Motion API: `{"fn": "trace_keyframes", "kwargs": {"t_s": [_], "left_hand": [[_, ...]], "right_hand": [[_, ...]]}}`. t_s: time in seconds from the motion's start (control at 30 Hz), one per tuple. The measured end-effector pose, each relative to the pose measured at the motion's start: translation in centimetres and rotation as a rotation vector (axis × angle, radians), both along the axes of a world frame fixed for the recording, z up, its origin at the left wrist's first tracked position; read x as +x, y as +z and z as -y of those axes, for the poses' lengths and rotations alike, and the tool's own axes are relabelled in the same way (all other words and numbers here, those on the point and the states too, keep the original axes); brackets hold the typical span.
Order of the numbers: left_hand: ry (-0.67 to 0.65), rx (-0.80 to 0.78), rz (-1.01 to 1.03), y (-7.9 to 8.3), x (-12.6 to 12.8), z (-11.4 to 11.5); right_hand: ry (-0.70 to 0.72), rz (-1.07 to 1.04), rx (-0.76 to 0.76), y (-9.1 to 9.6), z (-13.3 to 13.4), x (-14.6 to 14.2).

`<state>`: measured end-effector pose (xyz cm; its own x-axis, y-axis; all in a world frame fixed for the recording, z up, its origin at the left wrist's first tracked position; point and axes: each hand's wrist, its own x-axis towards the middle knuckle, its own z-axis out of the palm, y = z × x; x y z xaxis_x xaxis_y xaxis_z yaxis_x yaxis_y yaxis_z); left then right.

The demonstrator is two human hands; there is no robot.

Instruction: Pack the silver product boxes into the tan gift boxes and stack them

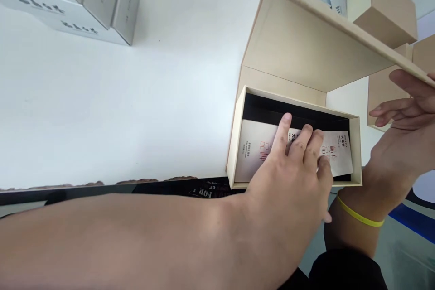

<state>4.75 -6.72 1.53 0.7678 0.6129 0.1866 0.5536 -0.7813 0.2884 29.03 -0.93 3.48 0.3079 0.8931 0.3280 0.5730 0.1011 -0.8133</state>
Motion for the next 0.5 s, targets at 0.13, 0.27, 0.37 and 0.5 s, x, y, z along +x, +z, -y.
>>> {"fn": "trace_keyframes", "kwargs": {"t_s": [0.13,0.27,0.37,0.5], "left_hand": [[0.085,-0.028,-0.042,0.4,1.3,0.0],[0.192,-0.088,-0.067,1.3,3.1,-1.0],[0.152,-0.134,-0.076,1.8,3.8,-1.8],[0.064,-0.194,-0.151,2.3,3.6,-2.4]], "right_hand": [[0.013,0.022,0.015,-0.4,-0.4,-1.4],[-0.117,0.072,0.214,-1.3,-0.5,-3.0],[-0.153,0.054,0.305,-1.8,-0.6,-3.5],[-0.138,0.042,0.315,-2.0,-0.8,-4.3]]}}
